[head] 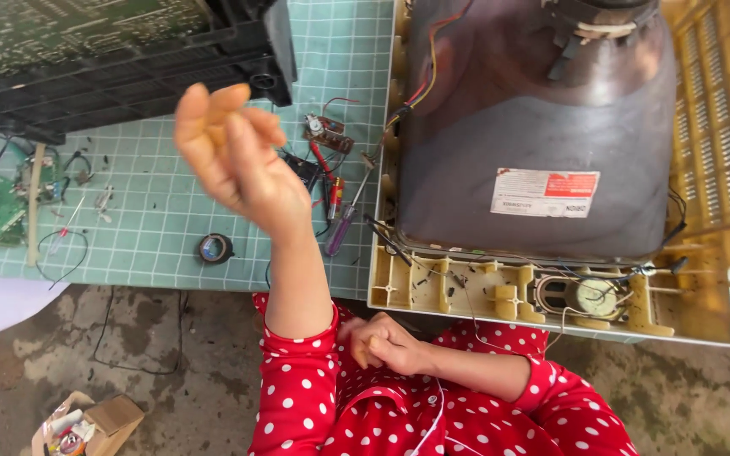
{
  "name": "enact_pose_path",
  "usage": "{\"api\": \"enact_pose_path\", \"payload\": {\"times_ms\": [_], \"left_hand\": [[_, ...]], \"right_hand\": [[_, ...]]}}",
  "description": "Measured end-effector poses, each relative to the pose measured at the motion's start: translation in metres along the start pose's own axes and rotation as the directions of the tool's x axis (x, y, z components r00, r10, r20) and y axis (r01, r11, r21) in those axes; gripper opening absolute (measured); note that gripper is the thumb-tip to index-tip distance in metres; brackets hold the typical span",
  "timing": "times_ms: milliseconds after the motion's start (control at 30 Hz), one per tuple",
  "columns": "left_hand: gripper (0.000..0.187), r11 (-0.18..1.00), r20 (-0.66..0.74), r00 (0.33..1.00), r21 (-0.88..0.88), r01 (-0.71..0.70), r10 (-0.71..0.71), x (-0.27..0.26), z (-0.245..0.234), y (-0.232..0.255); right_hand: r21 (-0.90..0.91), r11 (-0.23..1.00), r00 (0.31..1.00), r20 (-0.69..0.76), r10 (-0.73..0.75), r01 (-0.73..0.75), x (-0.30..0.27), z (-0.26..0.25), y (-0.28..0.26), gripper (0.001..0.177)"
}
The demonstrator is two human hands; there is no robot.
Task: The person repairs a CRT television by stripping and twisting wires, wrapping them with electrical tape, and using a soldering iron to secure connections. They also use a multimeter to test components and connect a circuit board to the CRT neck.
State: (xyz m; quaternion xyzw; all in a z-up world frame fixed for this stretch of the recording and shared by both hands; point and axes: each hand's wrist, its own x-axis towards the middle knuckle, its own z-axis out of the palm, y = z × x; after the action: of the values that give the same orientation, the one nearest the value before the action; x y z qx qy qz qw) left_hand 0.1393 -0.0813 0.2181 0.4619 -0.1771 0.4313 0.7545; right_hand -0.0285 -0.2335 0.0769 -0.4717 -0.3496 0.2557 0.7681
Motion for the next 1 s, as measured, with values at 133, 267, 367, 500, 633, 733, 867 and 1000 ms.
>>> {"api": "enact_pose_path", "payload": {"times_ms": [133,267,367,500,633,733,867,1000], "left_hand": [[0.027,0.921,0.054,0.991,0.377,0.095,-0.125,-0.003,-0.006,-0.032],[0.023,0.548,0.366,0.837,0.831,-0.097,-0.406,-0.045,-0.055,-0.114],[0.042,0.167,0.430,0.741,0.899,-0.405,-0.515,-0.083,-0.103,-0.180],[0.048,-0.151,0.386,0.682,0.795,-0.587,-0.621,-0.115,-0.144,-0.245],[0.018,-0.153,0.373,0.680,0.800,-0.581,-0.632,-0.105,-0.139,-0.246],[0.012,-0.162,0.546,0.683,0.712,-0.683,-0.485,-0.089,-0.135,-0.239],[0.023,0.021,0.554,0.721,0.798,-0.602,-0.416,-0.056,-0.128,-0.221],[0.009,0.165,0.499,0.845,0.865,-0.474,-0.189,-0.030,-0.091,-0.175]], "right_hand": [[-0.086,0.996,0.998,0.066,-0.009,0.015,-0.007,-0.005,-0.019,0.039],[-0.147,0.989,0.998,-0.063,-0.023,0.013,-0.024,-0.018,-0.017,0.052],[-0.173,0.985,0.990,-0.137,-0.012,-0.012,-0.037,-0.024,-0.019,0.070],[-0.129,0.992,0.975,-0.219,-0.031,0.003,-0.053,-0.029,-0.009,0.065],[-0.179,0.983,0.975,-0.220,-0.003,-0.038,-0.060,-0.029,-0.012,0.066],[-0.162,0.986,0.972,-0.233,-0.009,-0.030,-0.060,-0.028,-0.014,0.064],[-0.168,0.985,0.976,-0.218,0.010,-0.048,-0.062,-0.029,-0.012,0.059],[-0.165,0.983,0.973,-0.226,0.046,-0.085,-0.064,-0.030,-0.008,0.059]]}}
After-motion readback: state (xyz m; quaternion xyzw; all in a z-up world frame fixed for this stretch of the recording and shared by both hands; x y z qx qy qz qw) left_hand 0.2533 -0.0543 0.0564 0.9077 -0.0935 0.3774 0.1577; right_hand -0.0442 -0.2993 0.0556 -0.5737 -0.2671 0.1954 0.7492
